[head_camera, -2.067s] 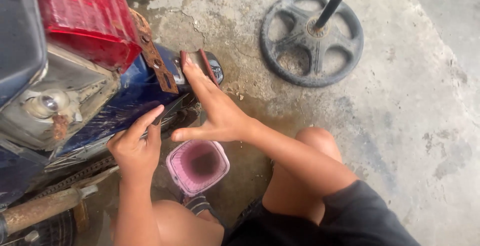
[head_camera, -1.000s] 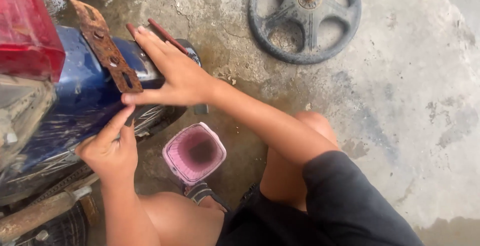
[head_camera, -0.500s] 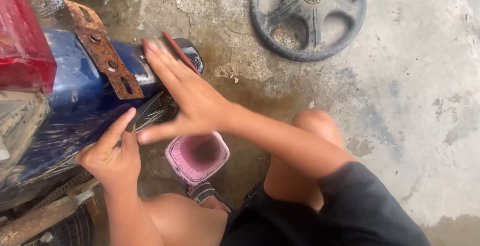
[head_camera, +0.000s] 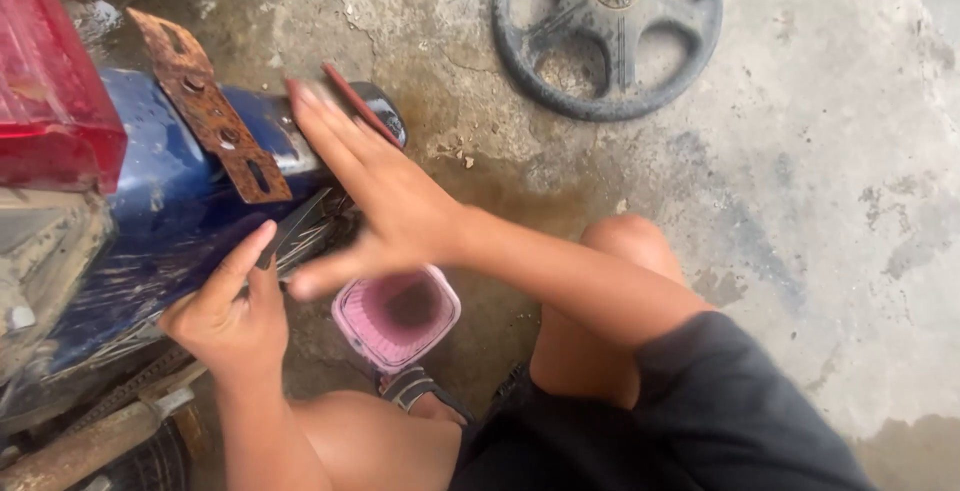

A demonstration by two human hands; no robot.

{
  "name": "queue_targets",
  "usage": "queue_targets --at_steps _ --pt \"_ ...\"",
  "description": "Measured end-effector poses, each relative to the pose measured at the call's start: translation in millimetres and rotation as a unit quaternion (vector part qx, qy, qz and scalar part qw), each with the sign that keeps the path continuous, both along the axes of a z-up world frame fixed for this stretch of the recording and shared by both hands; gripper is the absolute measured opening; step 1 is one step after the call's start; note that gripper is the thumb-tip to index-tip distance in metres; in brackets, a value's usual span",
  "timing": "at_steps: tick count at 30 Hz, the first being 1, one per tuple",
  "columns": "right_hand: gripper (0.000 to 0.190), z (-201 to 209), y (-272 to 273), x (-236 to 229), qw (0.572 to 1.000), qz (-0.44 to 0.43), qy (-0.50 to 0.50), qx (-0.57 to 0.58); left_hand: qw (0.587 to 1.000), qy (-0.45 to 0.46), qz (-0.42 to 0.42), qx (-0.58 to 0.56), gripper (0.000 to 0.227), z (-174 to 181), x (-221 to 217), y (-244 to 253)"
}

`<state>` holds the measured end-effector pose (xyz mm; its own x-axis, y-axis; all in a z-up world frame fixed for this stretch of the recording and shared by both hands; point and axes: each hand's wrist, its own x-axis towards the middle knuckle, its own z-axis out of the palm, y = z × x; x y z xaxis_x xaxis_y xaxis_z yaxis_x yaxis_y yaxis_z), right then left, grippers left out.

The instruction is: Wet-sanding a motorcycle panel using sandpaper and water to prepare the surface for painting or repair.

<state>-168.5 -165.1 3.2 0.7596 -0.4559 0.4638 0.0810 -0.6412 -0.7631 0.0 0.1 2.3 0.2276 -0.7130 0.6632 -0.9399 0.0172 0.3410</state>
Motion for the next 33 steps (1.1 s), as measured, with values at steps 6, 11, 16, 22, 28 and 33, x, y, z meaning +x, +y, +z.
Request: queue_targets --at_steps 6,11,16,22,28,33 --pt "0.124 -11 -31 35 0.999 0.003 0.042 0.012 1.0 -0.002 0.019 -0.001 0.035 -6 4 2" --pt "0.125 -18 -2 8 1.0 -0.003 -0.014 -0.012 1.0 0.013 0.003 -0.001 0.03 6 -4 -2" --pt "0.114 -22 -21 26 0.999 -0.02 0.032 -0.028 1.0 0.001 -0.006 0.0 0.031 9 -9 -3" --pt "0.128 -12 -9 25 0.999 -0.029 0.002 -0.021 0.999 0.03 -0.006 -0.026 0.029 10 -4 -10" --pt "0.12 -15 1 11 0.999 -0.003 -0.032 -0.007 0.999 0.032 0.001 -0.006 0.046 1 0 0" --pt "0.122 -26 -43 45 0.999 0.01 0.015 -0.033 0.999 0.006 -0.016 -0.031 0.012 8 -2 -9"
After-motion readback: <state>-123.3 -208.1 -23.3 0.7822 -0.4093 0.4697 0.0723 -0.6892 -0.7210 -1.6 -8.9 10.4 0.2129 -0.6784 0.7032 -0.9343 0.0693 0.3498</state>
